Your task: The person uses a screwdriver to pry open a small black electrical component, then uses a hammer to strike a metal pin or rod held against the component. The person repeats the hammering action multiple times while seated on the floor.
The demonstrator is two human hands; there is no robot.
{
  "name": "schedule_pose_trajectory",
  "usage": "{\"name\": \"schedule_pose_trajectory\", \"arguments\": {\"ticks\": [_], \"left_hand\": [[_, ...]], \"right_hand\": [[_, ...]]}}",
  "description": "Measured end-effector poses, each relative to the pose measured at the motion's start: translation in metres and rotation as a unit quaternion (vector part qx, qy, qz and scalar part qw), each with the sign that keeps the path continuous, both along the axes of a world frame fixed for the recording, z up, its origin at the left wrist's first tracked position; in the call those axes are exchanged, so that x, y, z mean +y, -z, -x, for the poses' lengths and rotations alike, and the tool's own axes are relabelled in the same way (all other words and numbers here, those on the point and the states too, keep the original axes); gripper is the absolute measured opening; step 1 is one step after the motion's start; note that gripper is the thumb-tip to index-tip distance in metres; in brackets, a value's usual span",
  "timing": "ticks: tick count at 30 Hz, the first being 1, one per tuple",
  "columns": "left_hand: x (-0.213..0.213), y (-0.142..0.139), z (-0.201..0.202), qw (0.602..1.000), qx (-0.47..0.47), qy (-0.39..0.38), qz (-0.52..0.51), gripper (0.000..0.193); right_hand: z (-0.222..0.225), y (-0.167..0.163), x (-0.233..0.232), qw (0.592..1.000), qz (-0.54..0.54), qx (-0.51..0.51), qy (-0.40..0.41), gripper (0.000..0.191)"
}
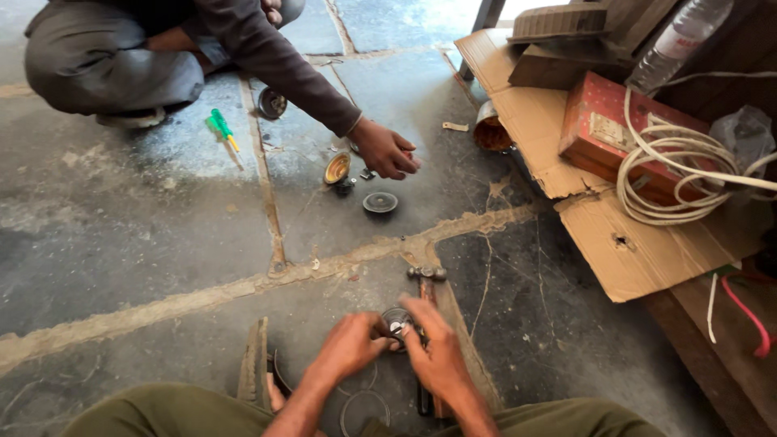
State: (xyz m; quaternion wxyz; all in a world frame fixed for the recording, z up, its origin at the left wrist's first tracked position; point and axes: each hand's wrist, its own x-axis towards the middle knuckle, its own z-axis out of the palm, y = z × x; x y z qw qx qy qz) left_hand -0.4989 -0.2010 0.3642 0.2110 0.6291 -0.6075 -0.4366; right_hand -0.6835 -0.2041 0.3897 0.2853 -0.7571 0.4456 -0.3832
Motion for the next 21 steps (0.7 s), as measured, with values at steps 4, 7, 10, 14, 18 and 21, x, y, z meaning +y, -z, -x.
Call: {"name": "schedule_pose_trajectory", "arguments": {"ticks": [4, 7, 10, 14, 18, 21], "left_hand": [[-0.009, 0.014, -0.018, 0.998, 0.05, 0.028, -0.032, 0.024], [-0.014, 0.025, -0.021, 0.998, 0.03, -0.018, 0.043, 0.028], [-0.02, 0.033, -0.013, 0.993, 0.047, -0.002, 0.109, 0.034], [-0.017, 0.035, 0.001, 0.976, -0.004, 0.111, 0.186, 0.038], [-0.012, 0.025, -0.001, 0.993, -0.036, 0.063, 0.094, 0.057], [-0.011, 0.015, -0.007, 0.996, -0.069, 0.052, -0.01, 0.078]], "right_hand": [[-0.005, -0.012, 0.007, 0.993, -0.114, -0.004, -0.033, 0.044], [-0.01, -0.017, 0.01, 0.988, -0.151, 0.014, -0.018, 0.026], [-0.012, -0.018, 0.013, 0.989, -0.14, 0.054, -0.016, 0.019], [-0.001, -0.016, 0.022, 0.989, -0.117, 0.076, -0.055, 0.019], [0.022, -0.013, 0.024, 0.978, -0.145, 0.135, -0.061, 0.024], [0.036, -0.017, 0.022, 0.965, -0.18, 0.188, -0.037, 0.022]]}}
